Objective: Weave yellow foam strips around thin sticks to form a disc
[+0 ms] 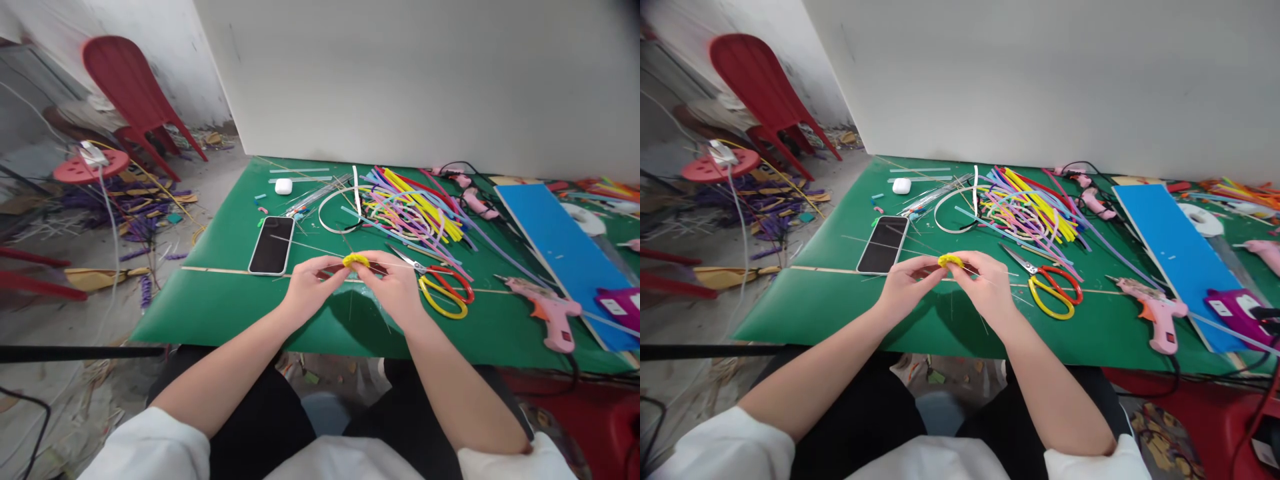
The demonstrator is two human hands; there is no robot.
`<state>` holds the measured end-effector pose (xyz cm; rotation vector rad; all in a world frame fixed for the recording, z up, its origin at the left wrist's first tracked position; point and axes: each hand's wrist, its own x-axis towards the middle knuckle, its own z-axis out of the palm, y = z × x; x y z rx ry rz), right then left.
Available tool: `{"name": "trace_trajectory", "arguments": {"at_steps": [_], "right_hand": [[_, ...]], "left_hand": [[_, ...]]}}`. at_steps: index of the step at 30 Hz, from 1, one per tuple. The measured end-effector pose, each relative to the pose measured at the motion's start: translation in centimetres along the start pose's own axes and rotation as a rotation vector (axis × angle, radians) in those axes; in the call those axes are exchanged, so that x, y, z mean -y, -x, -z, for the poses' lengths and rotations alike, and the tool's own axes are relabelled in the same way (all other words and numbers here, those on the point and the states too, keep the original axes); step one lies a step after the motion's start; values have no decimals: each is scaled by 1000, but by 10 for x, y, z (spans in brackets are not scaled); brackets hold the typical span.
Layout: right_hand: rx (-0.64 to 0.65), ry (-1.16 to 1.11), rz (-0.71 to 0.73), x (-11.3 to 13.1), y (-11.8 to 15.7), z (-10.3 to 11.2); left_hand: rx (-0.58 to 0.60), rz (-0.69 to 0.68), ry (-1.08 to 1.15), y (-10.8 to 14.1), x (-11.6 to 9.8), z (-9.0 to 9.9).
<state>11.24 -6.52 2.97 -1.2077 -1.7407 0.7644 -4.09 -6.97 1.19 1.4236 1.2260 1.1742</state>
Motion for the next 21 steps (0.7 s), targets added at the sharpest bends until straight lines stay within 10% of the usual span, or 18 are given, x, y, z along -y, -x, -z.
{"name": "trace_trajectory", "arguments": {"at_steps": [13,21], "right_hand": [[-117,207,323,-6,4,-8],[-98,153,281,-2,1,-3]], "left_hand": [[-99,150,381,6,-2,-9],[-51,189,429,8,-5,-9]]}}
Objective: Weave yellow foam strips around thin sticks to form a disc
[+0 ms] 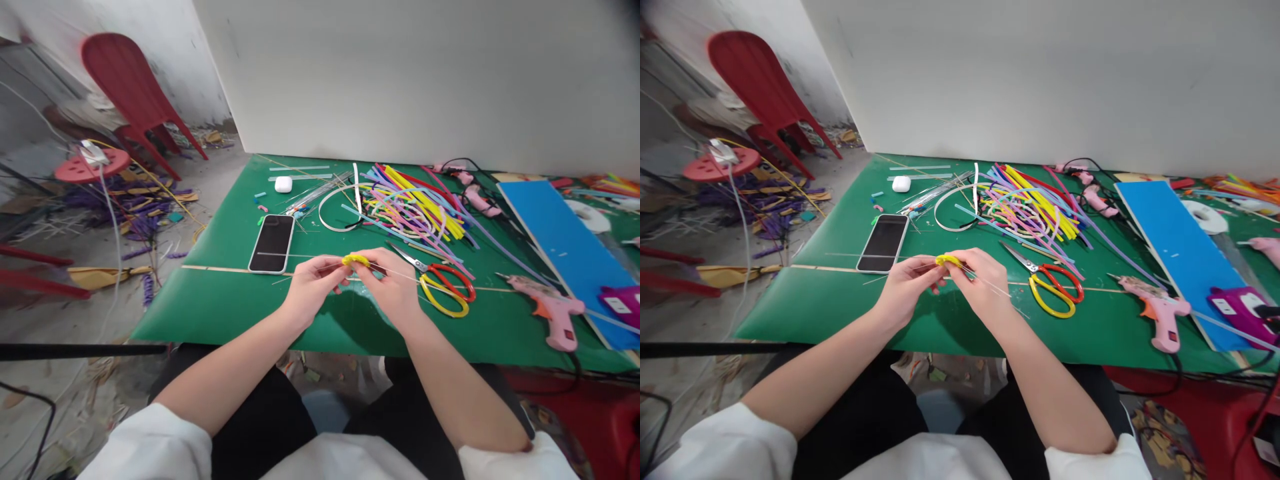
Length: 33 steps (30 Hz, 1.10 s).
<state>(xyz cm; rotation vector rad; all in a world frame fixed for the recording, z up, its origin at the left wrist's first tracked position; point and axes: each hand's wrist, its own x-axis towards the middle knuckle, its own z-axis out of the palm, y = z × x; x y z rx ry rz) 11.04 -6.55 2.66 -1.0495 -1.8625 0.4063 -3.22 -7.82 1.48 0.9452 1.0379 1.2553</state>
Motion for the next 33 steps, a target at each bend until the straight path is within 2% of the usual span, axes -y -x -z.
{"name": "trace_trajectory", "arguments": {"at_steps": [5,11,14,17,19,22,24,26,29,33], "right_hand": [[13,12,23,0,-1,-1],[-50,51,99,0,1,-2],[-35,17,21,-1,-1,2],[43,-130,-158,-7,-4,9],[75,-219,-273,-12,-7,15],[65,-229,-351,-19,-10,21],[44,-170,-333,-20,-10,23],[32,-82,-268,-19,-10,21],[45,38,-132,-13,-7,15],[60,130,7,-2,-2,7]], "left_hand": [[-20,-6,1,-2,1,1],[-44,-58,-45,4,5,-3],[6,-93,-107,3,3,0],[141,-153,-199,-4,-4,11],[158,-267,-316,-11,-12,23],[-21,-600,-623,-19,-24,41],[-110,-796,-878,-21,-30,48],[-101,-874,-1125,-17,-34,46],[-4,-821,-1378,-4,-35,32],[42,-748,-1438,10,-31,13]]}}
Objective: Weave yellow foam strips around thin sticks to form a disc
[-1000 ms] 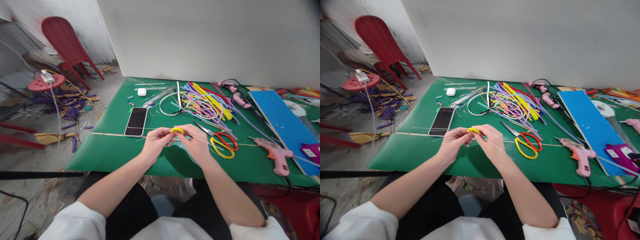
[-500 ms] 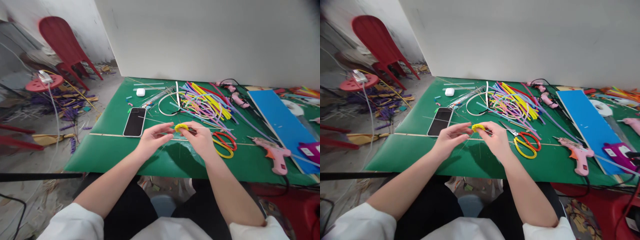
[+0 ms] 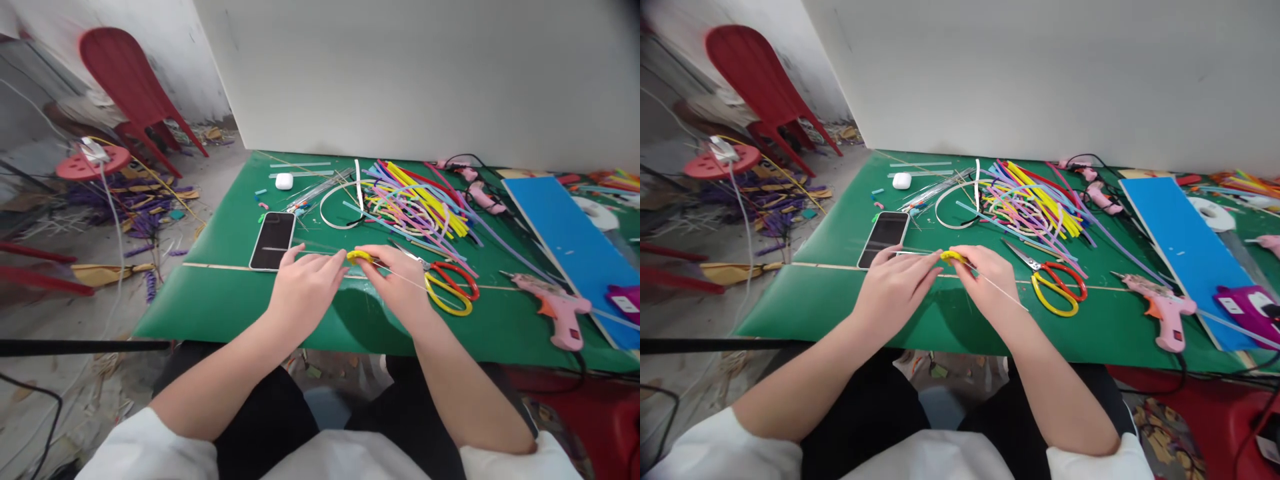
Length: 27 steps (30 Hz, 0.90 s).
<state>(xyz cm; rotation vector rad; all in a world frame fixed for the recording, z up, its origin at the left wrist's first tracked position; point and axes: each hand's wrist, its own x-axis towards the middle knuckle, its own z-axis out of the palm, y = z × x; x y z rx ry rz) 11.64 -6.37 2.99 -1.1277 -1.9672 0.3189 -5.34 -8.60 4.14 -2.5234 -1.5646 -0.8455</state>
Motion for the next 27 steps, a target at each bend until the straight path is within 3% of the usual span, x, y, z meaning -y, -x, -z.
{"name": "trace_trajectory", "arguments": {"at_steps": [7,16,27], "right_hand": [[-89,68,132,12,4,-1],[-126,76,163,13,6,-1],[-117,84,147,10,5,-3]], "left_hand": [[-92,36,248,2,2,-14],[-98,33,297,4,-4,-13],[-79,314,521,3,-5,-18]]}}
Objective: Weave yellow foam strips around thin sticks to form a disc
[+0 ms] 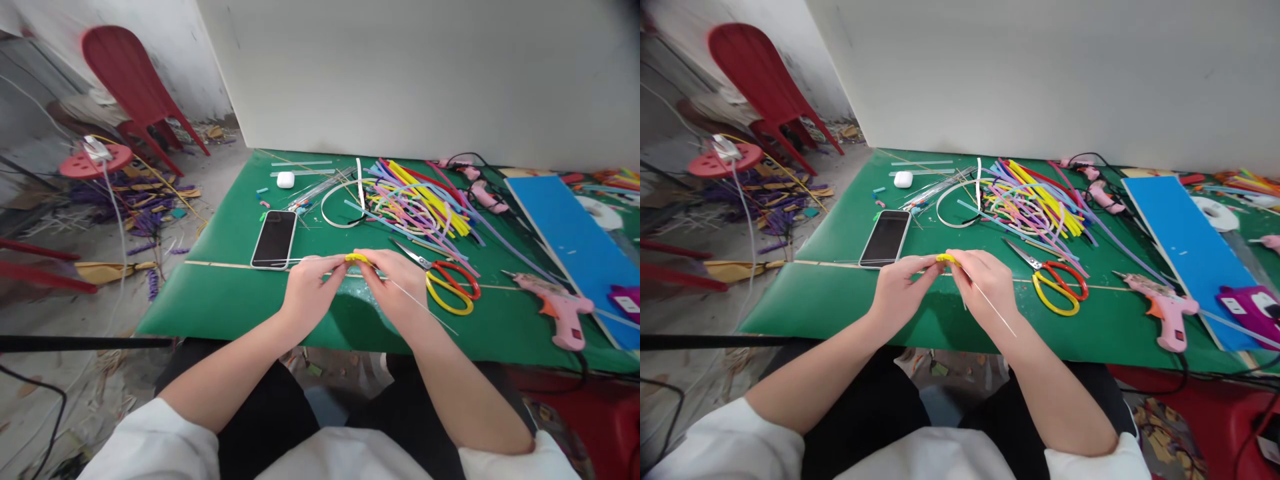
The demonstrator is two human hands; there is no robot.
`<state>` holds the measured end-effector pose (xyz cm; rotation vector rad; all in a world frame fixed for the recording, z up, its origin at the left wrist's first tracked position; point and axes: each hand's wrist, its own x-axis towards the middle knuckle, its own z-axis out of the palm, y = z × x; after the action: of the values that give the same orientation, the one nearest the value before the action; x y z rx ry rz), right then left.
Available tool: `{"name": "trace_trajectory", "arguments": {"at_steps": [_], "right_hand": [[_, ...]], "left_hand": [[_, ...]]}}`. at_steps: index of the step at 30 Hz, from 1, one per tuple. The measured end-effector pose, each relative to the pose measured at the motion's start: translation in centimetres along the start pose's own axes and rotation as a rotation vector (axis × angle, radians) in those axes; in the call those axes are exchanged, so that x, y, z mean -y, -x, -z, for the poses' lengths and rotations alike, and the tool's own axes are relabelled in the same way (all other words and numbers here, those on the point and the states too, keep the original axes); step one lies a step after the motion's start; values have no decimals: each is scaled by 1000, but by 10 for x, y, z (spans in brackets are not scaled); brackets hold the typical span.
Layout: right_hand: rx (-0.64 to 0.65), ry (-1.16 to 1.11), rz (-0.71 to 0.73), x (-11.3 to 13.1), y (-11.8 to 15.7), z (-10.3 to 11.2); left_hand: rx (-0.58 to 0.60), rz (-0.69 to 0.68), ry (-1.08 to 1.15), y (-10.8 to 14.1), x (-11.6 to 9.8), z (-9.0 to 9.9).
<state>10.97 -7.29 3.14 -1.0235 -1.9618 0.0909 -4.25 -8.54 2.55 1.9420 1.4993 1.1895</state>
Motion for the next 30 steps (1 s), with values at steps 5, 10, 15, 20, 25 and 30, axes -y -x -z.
{"name": "trace_trajectory", "arguments": {"at_steps": [5,10,15,20,25,30], "right_hand": [[-10,12,7,1,1,-1],[6,11,-13,-1,0,-1],[48,-53,-112,-8,-5,7],[-4,-49,-259,-22,-9,19],[-27,-101,-330,-35,-9,23],[-14,-145,-365,-37,-10,20]], "left_hand": [[-32,6,-20,5,-5,-3],[2,23,-25,6,-5,-4],[123,95,122,2,-3,0],[210,144,147,-3,1,8],[305,50,17,-7,4,22],[332,-92,-180,-7,0,25]]}}
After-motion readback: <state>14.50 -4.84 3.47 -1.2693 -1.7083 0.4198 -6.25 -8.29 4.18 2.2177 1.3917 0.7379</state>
